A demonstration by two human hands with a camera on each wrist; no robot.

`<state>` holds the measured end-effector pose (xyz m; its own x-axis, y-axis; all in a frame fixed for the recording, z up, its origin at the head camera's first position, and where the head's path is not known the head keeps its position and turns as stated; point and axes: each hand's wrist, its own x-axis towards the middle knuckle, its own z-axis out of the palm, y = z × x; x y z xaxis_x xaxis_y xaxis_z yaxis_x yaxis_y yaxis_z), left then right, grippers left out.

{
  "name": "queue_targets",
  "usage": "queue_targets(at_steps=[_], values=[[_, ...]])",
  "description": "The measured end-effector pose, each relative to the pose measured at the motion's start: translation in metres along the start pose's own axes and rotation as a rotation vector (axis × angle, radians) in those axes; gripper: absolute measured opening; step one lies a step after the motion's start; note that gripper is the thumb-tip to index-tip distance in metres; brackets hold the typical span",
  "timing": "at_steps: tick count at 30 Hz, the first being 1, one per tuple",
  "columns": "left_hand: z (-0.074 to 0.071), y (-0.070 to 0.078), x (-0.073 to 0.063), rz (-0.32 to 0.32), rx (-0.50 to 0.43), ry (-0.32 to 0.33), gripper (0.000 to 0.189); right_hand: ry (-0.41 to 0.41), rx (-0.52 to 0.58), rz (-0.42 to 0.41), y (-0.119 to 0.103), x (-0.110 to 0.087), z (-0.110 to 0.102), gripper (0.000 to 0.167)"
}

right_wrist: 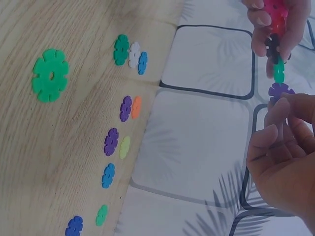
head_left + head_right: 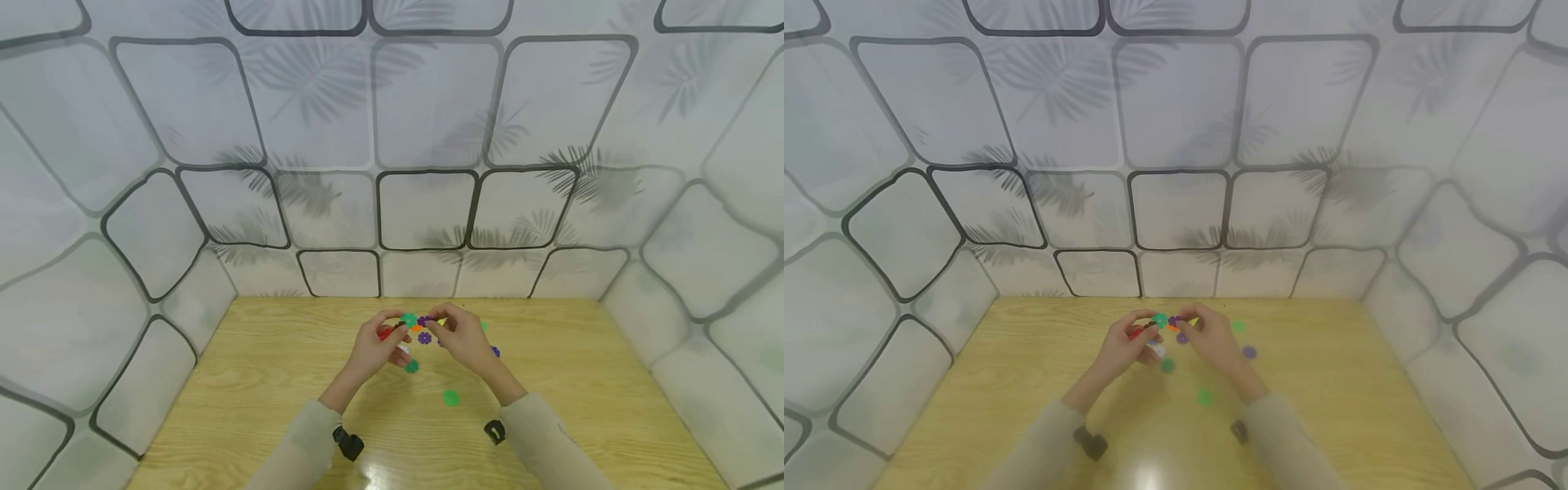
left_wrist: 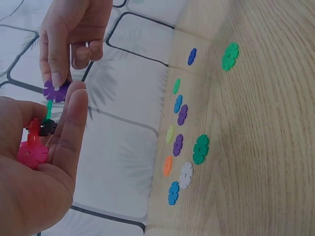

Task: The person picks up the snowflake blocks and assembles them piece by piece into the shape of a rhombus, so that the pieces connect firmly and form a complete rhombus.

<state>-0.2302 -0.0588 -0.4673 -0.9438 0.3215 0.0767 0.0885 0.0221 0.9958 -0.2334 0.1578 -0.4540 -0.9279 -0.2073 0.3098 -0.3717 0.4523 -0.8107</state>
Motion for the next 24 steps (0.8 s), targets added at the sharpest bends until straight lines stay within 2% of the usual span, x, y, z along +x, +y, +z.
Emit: queue_targets(at_steps=[6,24], values=[[-0.0004,-0.0020,0.0009,0.000,-0.004,-0.006,0.042,0.003,0.001,-0.001,0.0007,0.0005,0.0018,0.013],[-0.0014,-0.0010,-0.0003,0.036,-0.007,0.002,0.040,0.065,-0.027,-0.079,0.0055,0.0020,0.0097,0.009]])
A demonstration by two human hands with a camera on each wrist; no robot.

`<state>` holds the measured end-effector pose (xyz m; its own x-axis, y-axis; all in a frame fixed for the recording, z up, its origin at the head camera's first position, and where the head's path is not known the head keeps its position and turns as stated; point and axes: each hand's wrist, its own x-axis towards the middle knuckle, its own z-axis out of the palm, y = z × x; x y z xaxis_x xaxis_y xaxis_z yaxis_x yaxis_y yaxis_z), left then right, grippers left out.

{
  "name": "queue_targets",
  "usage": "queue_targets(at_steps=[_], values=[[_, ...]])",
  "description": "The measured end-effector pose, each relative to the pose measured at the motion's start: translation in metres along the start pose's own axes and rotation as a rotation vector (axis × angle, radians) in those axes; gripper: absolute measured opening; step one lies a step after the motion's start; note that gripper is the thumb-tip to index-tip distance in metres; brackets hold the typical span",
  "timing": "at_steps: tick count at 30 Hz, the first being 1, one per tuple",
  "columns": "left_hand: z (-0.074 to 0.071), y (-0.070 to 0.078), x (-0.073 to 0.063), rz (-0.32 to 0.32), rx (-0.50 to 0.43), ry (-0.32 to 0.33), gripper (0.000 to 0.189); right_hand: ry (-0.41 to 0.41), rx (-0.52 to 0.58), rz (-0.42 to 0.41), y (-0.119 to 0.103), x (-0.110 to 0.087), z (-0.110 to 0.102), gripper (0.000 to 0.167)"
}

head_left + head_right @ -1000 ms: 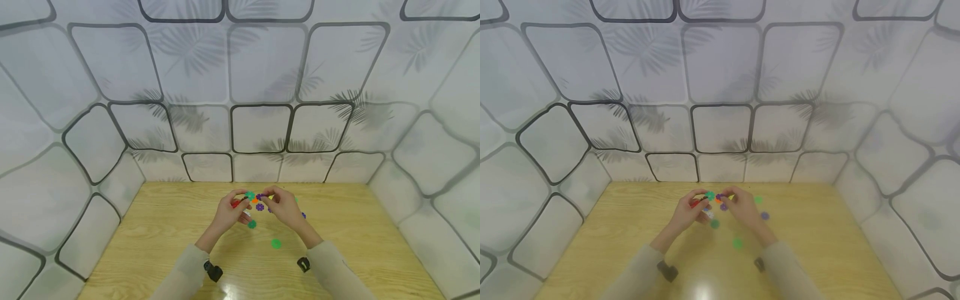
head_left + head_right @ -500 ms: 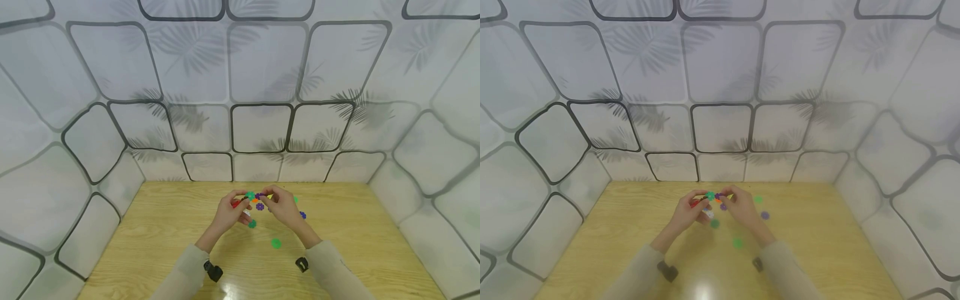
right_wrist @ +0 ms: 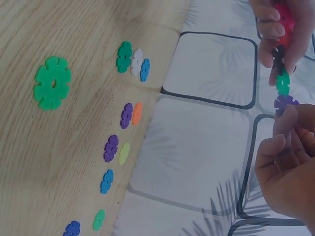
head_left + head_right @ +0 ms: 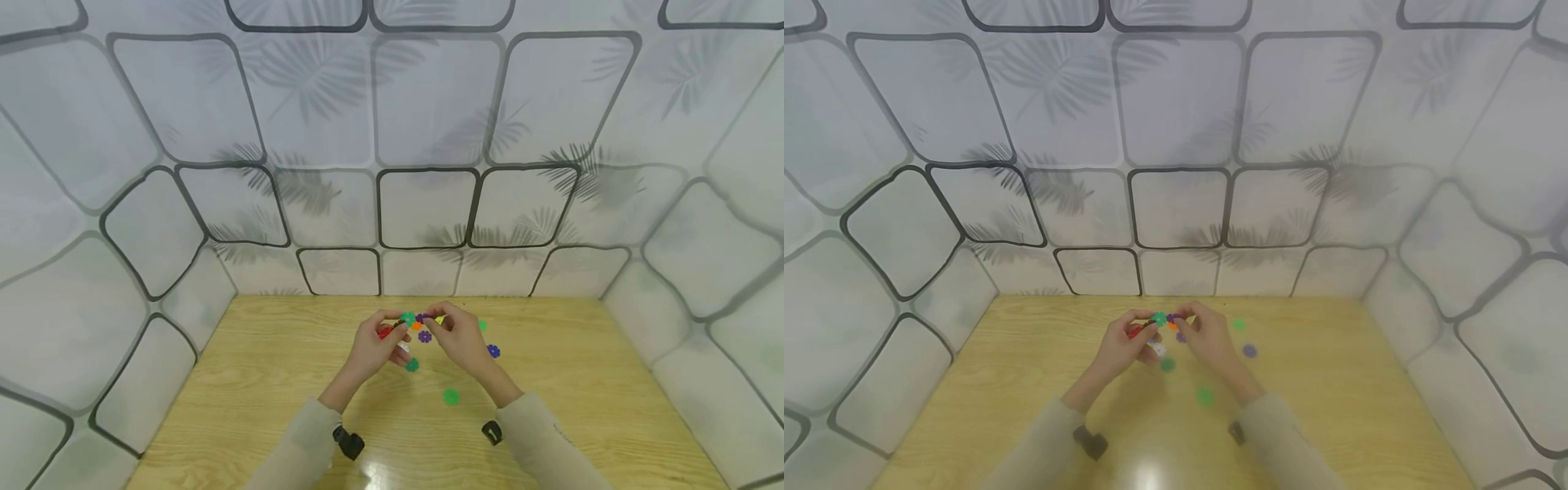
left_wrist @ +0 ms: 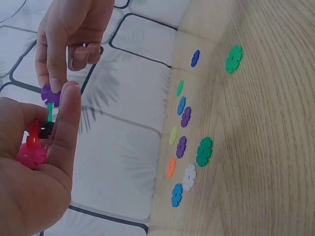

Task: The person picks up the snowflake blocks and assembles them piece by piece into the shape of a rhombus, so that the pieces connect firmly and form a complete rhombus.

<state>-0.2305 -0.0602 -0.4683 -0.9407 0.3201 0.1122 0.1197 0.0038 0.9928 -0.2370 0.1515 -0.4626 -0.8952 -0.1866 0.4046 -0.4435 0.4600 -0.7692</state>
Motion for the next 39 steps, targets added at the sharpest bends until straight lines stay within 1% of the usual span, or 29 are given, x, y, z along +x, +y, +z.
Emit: queue_targets(at_steps=[5,10,15,18,25,30,33,39], values=[[-0.0001,0.0004,-0.0003,0.005,0.002,0.006,0.039,-0.001,-0.005,-0.005,-0.0005,-0.0001,-0.0004,0.010],[0.0007,0.0002,0.0000,0.006,-0.004,0.019,0.038,0.002,-0.004,0.006,-0.0020,-0.0004,-0.0007,0.012],[0.0010,-0.0007,0.0001,0.023,-0.014,0.020,0.038,0.009,0.005,0.022,-0.0047,-0.0007,-0.0018,0.010],[0.0009,-0.0007,0.0002,0.020,-0.016,0.020,0.037,0.008,0.004,0.017,-0.0055,-0.0011,-0.0024,0.010],[0.0005,-0.0004,0.0005,0.023,-0.002,0.002,0.037,0.011,-0.003,0.001,-0.0022,-0.0013,-0.0015,0.010],[0.0008,0.0014,-0.0001,0.005,0.008,0.011,0.036,0.011,-0.006,-0.003,-0.0018,-0.0012,-0.0016,0.010],[0.0009,0.0013,-0.0001,0.006,0.009,0.010,0.036,0.017,-0.007,-0.001,-0.0021,-0.0013,-0.0014,0.010],[0.0017,0.0005,0.0000,0.013,0.001,-0.018,0.036,0.030,-0.029,-0.008,-0.0016,-0.0022,0.0021,0.009]])
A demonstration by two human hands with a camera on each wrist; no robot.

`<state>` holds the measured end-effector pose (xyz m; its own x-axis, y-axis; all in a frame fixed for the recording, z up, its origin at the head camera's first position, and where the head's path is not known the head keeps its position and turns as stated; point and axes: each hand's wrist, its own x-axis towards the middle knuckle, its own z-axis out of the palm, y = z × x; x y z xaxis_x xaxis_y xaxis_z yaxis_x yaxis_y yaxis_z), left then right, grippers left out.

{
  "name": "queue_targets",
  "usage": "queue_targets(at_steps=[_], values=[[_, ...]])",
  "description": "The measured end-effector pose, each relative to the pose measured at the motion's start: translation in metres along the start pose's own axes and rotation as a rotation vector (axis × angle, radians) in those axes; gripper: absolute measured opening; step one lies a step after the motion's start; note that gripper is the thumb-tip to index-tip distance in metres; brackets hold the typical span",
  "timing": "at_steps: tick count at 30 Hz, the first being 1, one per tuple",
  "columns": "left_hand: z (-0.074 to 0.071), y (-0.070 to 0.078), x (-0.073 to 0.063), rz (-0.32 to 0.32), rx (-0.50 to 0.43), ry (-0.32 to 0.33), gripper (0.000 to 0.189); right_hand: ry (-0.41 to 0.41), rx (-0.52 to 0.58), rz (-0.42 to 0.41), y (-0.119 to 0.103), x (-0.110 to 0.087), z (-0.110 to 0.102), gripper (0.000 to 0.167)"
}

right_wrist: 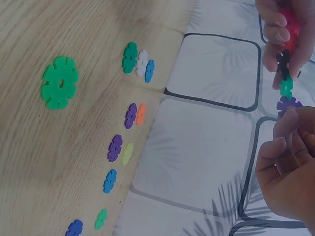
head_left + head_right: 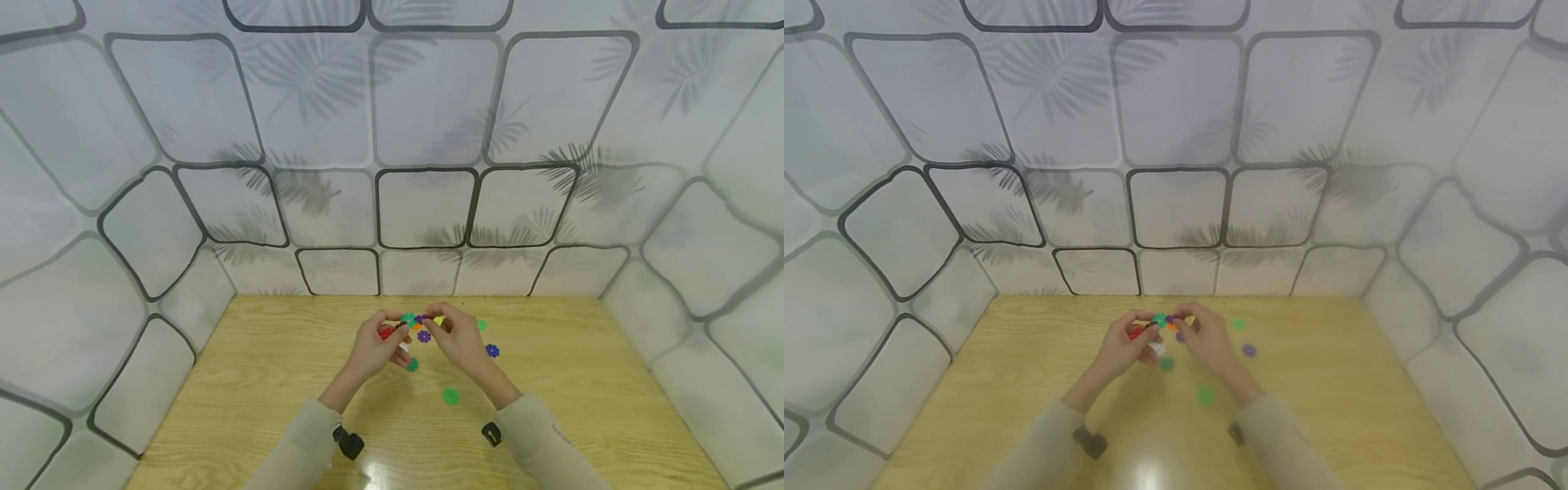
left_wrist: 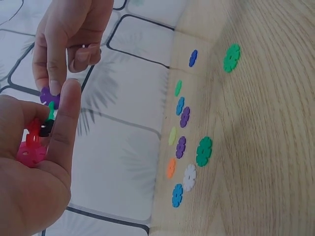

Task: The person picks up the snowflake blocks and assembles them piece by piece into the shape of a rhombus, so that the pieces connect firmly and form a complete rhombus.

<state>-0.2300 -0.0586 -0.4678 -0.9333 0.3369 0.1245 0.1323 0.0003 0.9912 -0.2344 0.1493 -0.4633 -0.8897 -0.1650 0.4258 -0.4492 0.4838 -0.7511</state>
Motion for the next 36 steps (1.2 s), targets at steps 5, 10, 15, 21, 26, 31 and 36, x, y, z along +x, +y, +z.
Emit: queue_targets(at_steps=[5,10,15,21,26,31,36], values=[[0.0014,-0.0003,0.0003,-0.007,-0.027,-0.001,0.036,0.016,0.029,0.017,-0.0015,-0.0019,0.0033,0.009],[0.0038,0.0000,-0.0010,0.002,-0.056,-0.010,0.036,0.016,0.088,0.043,-0.0025,-0.0044,0.0056,0.010],[0.0039,0.0003,-0.0009,0.004,-0.020,-0.031,0.037,0.003,0.100,0.060,-0.0040,-0.0045,0.0030,0.012],[-0.0024,-0.0013,0.0030,-0.054,0.062,-0.066,0.039,-0.047,0.077,0.065,-0.0026,-0.0028,-0.0027,0.015],[-0.0050,0.0023,0.0039,-0.079,0.044,-0.097,0.041,-0.089,0.098,0.049,-0.0018,-0.0014,-0.0023,0.013],[-0.0043,0.0052,0.0049,-0.088,0.018,-0.102,0.039,-0.106,0.097,0.043,-0.0024,-0.0001,0.0003,0.008],[-0.0048,0.0045,0.0059,-0.095,0.021,-0.095,0.033,-0.106,0.078,0.034,-0.0058,0.0000,0.0002,0.010]])
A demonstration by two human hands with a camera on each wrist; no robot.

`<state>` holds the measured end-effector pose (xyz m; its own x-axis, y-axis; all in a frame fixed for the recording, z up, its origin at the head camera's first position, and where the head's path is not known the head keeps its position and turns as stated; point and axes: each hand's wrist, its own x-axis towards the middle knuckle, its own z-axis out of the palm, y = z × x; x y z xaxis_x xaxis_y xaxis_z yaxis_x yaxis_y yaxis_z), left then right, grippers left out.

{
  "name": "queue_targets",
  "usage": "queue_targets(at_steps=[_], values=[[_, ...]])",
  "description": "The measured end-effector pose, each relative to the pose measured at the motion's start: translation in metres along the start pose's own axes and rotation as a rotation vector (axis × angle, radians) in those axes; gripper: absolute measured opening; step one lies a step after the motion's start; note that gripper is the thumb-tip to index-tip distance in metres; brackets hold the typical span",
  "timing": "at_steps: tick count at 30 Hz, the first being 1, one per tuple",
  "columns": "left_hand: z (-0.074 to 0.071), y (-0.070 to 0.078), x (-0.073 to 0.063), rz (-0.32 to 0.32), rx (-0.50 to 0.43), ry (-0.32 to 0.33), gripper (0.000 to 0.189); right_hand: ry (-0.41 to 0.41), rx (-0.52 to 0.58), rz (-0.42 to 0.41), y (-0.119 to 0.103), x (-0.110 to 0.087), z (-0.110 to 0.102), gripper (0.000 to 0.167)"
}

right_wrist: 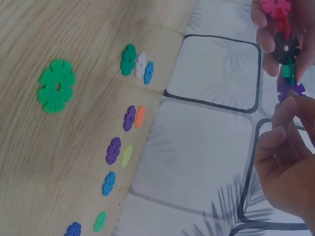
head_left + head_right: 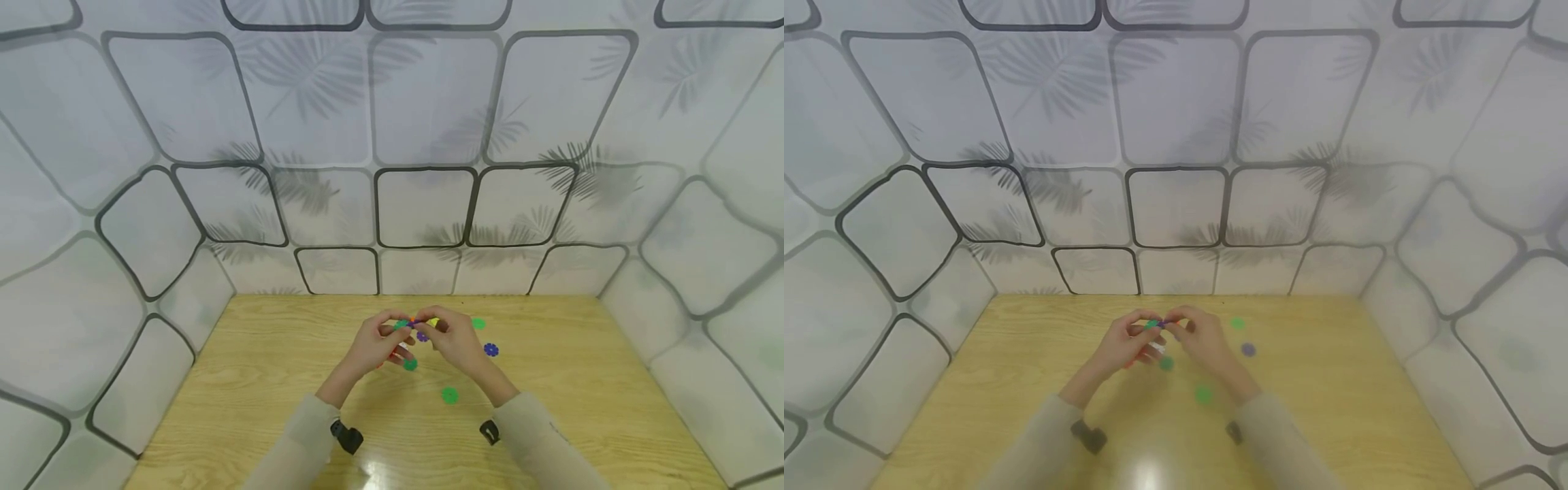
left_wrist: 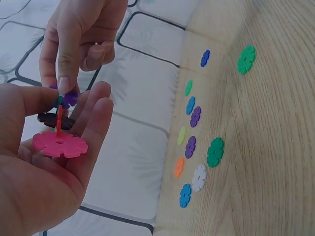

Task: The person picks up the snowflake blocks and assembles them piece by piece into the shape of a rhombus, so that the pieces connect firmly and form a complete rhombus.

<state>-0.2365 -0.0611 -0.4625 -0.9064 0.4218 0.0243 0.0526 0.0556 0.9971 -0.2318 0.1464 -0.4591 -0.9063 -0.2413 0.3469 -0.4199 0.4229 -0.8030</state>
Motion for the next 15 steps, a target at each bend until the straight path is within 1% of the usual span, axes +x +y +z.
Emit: queue_targets(at_steps=[7,10,12,15], values=[[-0.0007,-0.0022,0.0005,0.009,0.032,0.016,0.028,0.016,-0.018,-0.038,0.0009,0.0002,0.0018,0.014],[-0.0007,-0.0019,0.0005,0.000,0.022,0.020,0.025,0.018,-0.021,-0.043,0.0013,0.0002,0.0020,0.015],[-0.0007,-0.0017,0.0007,-0.008,0.011,0.024,0.024,0.016,-0.019,-0.037,0.0013,-0.0004,0.0014,0.017],[-0.0013,-0.0023,0.0007,-0.022,-0.011,0.041,0.024,0.012,-0.010,0.003,0.0008,-0.0028,-0.0006,0.021]])
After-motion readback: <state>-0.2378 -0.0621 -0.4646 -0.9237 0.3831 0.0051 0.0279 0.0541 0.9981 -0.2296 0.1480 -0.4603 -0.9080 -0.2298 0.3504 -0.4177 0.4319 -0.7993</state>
